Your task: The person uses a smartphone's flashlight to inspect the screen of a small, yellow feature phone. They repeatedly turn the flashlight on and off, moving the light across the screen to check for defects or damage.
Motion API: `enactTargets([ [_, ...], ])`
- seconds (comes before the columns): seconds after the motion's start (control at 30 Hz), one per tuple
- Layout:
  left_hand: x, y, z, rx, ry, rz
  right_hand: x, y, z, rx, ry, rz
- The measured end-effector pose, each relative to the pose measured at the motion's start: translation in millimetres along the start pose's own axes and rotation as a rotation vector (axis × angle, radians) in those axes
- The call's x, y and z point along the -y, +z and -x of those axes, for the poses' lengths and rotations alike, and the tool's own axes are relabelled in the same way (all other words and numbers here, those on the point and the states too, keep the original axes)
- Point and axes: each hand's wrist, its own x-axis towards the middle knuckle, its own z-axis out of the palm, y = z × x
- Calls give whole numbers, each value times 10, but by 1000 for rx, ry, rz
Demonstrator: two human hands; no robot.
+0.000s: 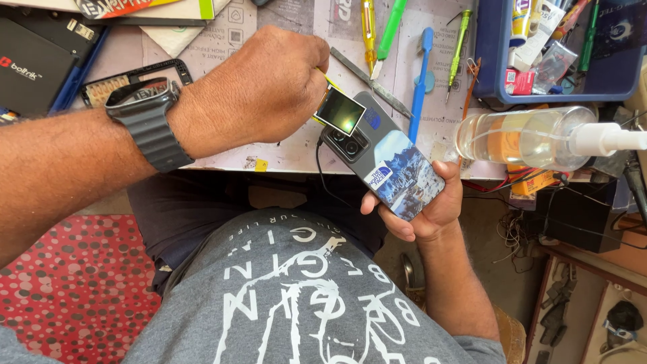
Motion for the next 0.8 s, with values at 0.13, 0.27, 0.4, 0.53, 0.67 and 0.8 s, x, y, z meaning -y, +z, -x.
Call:
enactTargets([
  [0.13, 6, 13, 1, 74, -170, 19, 6, -6, -9, 0, -3, -2],
  [0.27, 60, 35, 15, 20, -73, -6, 1, -24, -10, 4, -4, 1],
  [0.4, 98, 62, 35, 23, -84, -2, 1, -26, -8, -2, 2, -4],
  [0.53, 122, 87, 45, 19, -71, -21, 3, -27, -6, -5, 3, 0],
  [0.67, 139, 94, 46, 16, -47, -37, -5, -30, -1, -1, -9, 6],
  [0.8, 105, 88, 38, 51, -130, -10, -12, -10, -1, -2, -8, 12],
])
